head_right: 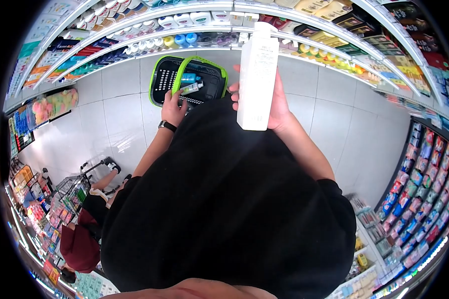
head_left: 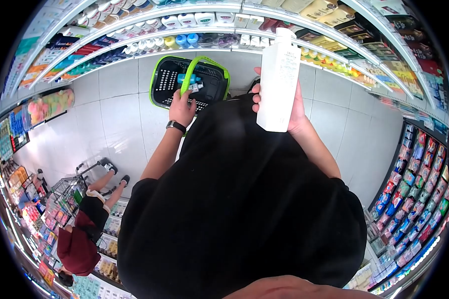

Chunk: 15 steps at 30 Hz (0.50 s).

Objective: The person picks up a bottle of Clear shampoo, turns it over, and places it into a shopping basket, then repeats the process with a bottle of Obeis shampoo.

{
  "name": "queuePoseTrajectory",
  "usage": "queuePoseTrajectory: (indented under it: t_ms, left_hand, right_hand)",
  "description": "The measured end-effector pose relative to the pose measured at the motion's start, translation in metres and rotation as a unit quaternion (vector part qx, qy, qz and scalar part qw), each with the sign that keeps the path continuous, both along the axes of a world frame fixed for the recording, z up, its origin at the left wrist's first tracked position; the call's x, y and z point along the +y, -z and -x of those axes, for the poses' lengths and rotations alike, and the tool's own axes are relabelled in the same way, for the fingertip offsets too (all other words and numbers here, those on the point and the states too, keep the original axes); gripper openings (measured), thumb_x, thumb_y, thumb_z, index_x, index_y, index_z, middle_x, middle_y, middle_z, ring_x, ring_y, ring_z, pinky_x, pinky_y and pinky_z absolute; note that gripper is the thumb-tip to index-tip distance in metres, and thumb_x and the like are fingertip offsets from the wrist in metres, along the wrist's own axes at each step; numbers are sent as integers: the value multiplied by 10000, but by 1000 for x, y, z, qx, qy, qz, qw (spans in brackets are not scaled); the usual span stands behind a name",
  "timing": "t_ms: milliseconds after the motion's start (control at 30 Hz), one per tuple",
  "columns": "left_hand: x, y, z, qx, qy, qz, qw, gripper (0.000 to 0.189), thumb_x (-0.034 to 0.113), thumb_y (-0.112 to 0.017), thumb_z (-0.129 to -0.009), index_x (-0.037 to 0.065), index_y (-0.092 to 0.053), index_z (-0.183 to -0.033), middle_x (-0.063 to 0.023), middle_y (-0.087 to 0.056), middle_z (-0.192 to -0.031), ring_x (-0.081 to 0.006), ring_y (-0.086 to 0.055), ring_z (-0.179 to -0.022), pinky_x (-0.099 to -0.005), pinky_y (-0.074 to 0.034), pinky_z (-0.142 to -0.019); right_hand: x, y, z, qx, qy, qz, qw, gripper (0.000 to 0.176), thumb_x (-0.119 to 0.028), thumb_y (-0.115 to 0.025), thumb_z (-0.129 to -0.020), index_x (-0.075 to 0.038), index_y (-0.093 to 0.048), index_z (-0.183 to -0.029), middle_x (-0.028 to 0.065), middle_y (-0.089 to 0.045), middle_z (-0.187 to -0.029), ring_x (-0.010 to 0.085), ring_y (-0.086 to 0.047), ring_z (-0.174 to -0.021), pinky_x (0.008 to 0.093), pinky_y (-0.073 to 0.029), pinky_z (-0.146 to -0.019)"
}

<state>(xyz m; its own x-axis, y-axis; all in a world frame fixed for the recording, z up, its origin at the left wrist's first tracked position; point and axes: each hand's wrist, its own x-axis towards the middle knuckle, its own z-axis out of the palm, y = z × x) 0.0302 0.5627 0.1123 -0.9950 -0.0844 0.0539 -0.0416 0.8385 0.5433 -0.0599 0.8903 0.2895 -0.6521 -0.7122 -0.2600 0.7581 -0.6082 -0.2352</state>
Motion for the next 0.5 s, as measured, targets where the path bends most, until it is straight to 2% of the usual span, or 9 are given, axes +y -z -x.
queuePoseTrajectory:
  t_ms: [167,300,367,500]
  left_hand:
    - [-1,0,2,-1,-9,12,1000,410,147,-732,-824,118,-642,-1223,-185,-567,-1251,-280,-657,-828,-406,-562,-742]
    - [-3,3,3,-1,0,16,1000,411,137,-733,-822,111,-640,-1222,-180,-567,-1243,-265,-654,-803,-389,-562,-734]
    - [-3,2,4,-68,-17,-24,997,396,190,-713,-849,109,-630,-1227,-204,-547,-1300,-405,-627,-1053,-468,-550,-856]
    - [-2,1,4,-74,-25,-20,997,402,197,-713,-854,120,-630,-1240,-207,-544,-1307,-414,-622,-1067,-470,-548,-864]
  right_hand:
    - [0,1,2,4,-3,-2,1000,897,-764,-280,-958,-77,-355,-1529,198,-647,-1170,290,-686,-991,440,-577,-880]
    - [-1,2,1,13,2,12,1000,895,-762,-279,-959,-76,-354,-1529,199,-648,-1179,289,-689,-1006,442,-578,-889]
    - [1,4,2,24,-3,3,1000,898,-765,-275,-958,-74,-362,-1525,200,-649,-1188,289,-692,-1015,443,-579,-893]
    - [2,7,3,12,-11,2,1000,908,-782,-278,-947,-86,-379,-1520,199,-651,-1192,287,-694,-1012,456,-578,-894]
